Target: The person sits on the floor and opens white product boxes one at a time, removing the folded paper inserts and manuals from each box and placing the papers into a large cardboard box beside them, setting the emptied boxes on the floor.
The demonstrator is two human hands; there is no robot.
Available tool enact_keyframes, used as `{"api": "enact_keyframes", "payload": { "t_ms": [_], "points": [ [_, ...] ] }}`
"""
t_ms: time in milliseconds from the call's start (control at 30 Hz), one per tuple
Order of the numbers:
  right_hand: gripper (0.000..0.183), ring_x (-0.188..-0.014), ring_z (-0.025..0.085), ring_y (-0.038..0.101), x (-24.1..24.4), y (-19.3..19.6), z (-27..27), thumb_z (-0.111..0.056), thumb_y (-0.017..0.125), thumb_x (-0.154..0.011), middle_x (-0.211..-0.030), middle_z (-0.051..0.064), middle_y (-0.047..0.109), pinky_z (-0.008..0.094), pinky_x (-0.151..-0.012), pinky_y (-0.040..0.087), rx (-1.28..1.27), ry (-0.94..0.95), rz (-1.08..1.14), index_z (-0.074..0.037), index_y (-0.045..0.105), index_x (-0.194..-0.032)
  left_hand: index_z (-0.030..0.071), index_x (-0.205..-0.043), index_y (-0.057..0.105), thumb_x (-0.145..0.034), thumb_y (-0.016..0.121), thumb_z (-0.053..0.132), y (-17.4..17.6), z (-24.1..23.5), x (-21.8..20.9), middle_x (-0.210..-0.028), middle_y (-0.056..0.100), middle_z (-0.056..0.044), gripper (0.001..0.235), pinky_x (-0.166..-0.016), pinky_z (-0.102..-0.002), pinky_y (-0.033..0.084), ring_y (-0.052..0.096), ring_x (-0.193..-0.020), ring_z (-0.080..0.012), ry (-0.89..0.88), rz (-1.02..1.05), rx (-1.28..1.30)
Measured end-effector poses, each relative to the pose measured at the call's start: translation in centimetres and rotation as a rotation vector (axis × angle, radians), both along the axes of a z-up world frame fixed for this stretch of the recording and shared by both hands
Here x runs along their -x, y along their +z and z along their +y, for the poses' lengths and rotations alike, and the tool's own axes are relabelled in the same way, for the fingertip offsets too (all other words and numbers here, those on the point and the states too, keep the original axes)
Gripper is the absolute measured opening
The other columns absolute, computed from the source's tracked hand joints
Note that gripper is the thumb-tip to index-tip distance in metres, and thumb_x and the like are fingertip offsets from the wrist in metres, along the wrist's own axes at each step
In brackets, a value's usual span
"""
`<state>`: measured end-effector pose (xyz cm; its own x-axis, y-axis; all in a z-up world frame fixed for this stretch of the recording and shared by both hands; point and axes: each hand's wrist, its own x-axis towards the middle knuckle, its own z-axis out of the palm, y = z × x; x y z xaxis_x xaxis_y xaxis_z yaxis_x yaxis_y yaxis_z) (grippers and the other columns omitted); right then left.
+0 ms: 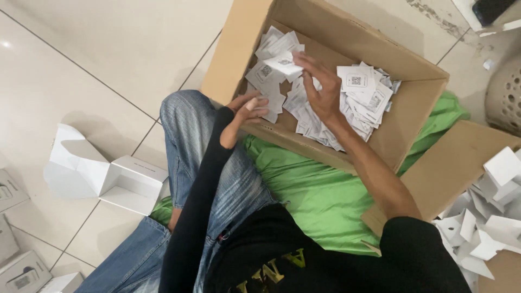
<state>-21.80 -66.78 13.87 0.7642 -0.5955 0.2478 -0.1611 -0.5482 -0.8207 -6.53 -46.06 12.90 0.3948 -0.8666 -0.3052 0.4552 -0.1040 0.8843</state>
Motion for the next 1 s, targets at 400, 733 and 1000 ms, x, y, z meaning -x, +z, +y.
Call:
{"api": "enact_keyframes", "payload": {
  "t_ms": [400,733,1000],
  "points": [
    [0.046,-0.137,0.033,0.05,13.5,-1.0,-6.5,-0.017,0.081,-0.092,-0.145,0.013,0.058,0.046,-0.115,0.043,0.27,-0.016,0.403,-0.011,0.068,-0.136,-0.01,-0.136,0.055,-0.103,0.057,0.009,2.1,-1.0,1.4,-0.125,0.071,-0.023,0.038,-0.095,-0.04,0.06,0.073,-0.109,-0.0288,0.024,0.282,0.181],
    [0.045,-0.119,0.029,0.057,10.6,-2.7,-7.0,-0.011,0.072,-0.081,-0.129,0.007,0.067,0.044,-0.103,0.046,0.387,0.368,0.583,-0.01,0.071,-0.126,-0.012,-0.136,0.056,-0.103,0.056,0.012,1.1,1.5,0.4,-0.126,0.071,-0.026,0.04,-0.101,-0.037,0.059,0.073,-0.114,-0.0274,0.07,0.16,0.147],
    [0.02,-0.104,0.029,0.062,6.4,-2.8,-10.2,-0.012,0.075,-0.091,-0.102,0.008,0.072,0.045,-0.094,0.05,0.287,0.486,0.716,-0.011,0.075,-0.112,-0.007,-0.129,0.063,-0.102,0.062,0.016,-0.5,3.3,0.4,-0.119,0.073,-0.015,0.035,-0.097,-0.032,0.054,0.069,-0.108,-0.0192,0.158,0.007,0.073]
  ]
}}
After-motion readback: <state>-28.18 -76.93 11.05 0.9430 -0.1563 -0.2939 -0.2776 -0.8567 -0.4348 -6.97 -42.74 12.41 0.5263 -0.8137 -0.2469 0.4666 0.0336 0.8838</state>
